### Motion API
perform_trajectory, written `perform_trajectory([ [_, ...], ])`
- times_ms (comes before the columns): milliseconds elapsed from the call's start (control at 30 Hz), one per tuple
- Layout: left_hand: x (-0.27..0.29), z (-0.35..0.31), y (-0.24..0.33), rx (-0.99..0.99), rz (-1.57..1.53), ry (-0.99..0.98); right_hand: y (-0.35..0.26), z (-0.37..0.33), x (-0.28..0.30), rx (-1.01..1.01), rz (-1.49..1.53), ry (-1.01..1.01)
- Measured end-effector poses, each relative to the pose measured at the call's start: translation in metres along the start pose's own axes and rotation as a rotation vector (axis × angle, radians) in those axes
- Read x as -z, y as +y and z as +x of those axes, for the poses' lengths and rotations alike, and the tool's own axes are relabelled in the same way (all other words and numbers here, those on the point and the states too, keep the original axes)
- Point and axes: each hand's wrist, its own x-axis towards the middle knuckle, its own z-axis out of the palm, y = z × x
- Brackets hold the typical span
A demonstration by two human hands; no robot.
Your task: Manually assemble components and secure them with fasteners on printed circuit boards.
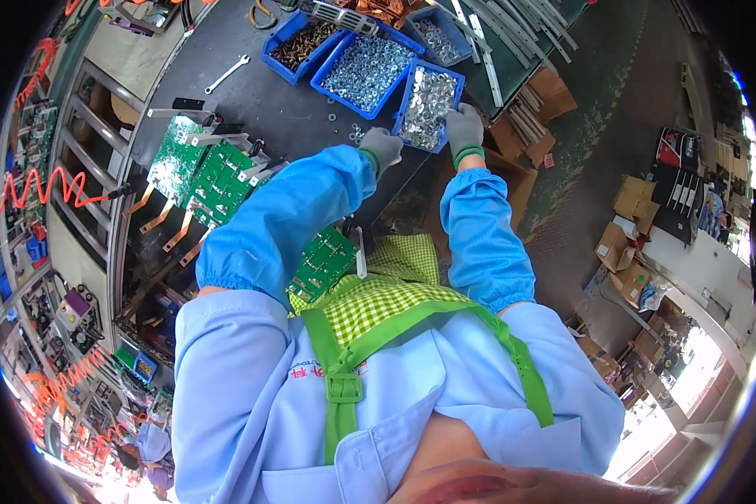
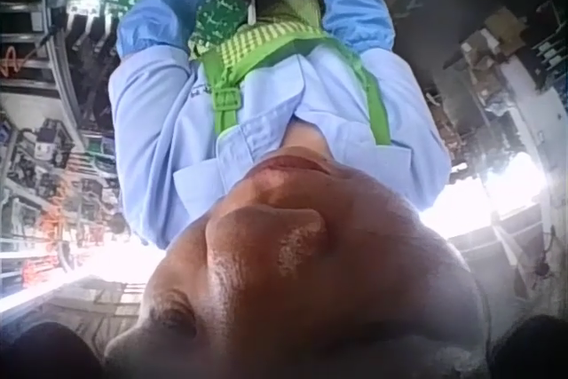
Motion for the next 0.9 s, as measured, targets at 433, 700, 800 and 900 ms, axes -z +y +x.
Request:
perform_trajectory([
  [433, -0.006, -0.069, 0.120, 0.289, 0.113, -0.053, 0.055, 0.010, -0.023, -0.108, 0.284, 0.120],
  [700, 0.059, -0.089, 0.194, -0.037, 0.769, -0.405, 0.089, 0.024, -0.021, -0.064, 0.699, -0.109],
  [800, 0.134, -0.104, 0.220, -0.038, 0.890, -0.150, 0.056, 0.000, 0.015, 0.102, 0.343, 0.020],
  [900, 0.202, -0.127, 0.229, -0.268, 0.961, 0.187, 0.031, -0.015, 0.039, 0.356, 0.131, 0.202],
])
